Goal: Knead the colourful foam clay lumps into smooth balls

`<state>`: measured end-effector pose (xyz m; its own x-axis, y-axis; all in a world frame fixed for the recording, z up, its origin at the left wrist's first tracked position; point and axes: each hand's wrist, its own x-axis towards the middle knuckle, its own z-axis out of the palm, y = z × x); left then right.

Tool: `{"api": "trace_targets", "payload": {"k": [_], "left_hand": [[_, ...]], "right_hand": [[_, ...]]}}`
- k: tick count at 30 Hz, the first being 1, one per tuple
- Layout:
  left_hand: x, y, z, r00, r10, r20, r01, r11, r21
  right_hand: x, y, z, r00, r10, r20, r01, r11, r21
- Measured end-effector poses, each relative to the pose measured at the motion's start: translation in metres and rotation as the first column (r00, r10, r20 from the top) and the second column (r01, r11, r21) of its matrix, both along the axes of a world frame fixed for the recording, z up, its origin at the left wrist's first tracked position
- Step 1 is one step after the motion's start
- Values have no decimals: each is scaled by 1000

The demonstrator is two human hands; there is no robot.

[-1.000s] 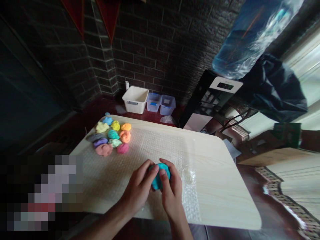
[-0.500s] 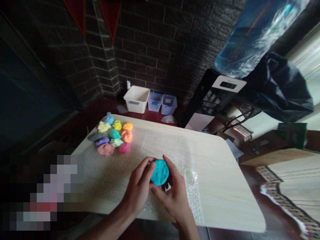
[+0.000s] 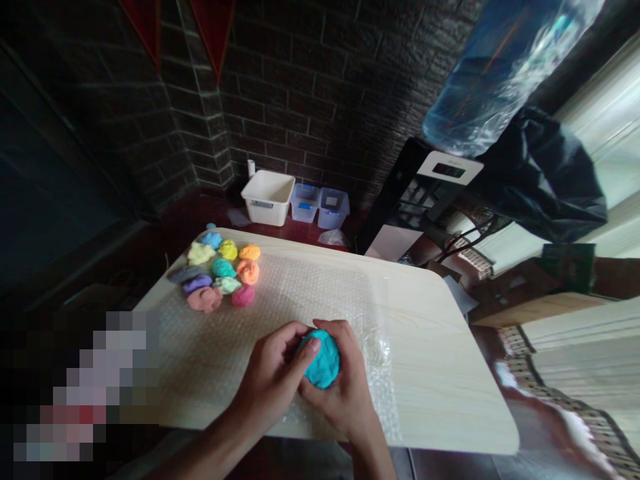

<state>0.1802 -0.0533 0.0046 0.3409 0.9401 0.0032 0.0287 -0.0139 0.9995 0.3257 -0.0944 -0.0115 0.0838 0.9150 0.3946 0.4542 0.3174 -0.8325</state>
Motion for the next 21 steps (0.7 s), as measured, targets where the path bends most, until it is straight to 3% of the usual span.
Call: {"api": "trace_targets", "payload": {"k": [4, 11, 14, 18, 21], "left_hand": [[2, -1, 2, 1000, -4, -3, 3, 999, -44], [-1, 1, 5, 999, -28, -22, 27, 998, -64], [-4, 3, 2, 1000, 26, -1, -26, 998, -62], [-3, 6, -2, 987, 118, 114, -87, 966, -244], [-2, 7, -3, 979, 120, 167, -63, 947, -314]], "right_hand": [[-4, 2, 4, 999, -38, 19, 36, 998, 55], [-3, 2, 7, 997, 11, -72, -12, 1000, -14], [-2, 2, 6, 991, 14, -134, -22, 998, -62], [-2, 1, 3, 948, 72, -309, -115, 986, -123], [1, 0, 1, 949, 52, -312, -97, 987, -131]]}}
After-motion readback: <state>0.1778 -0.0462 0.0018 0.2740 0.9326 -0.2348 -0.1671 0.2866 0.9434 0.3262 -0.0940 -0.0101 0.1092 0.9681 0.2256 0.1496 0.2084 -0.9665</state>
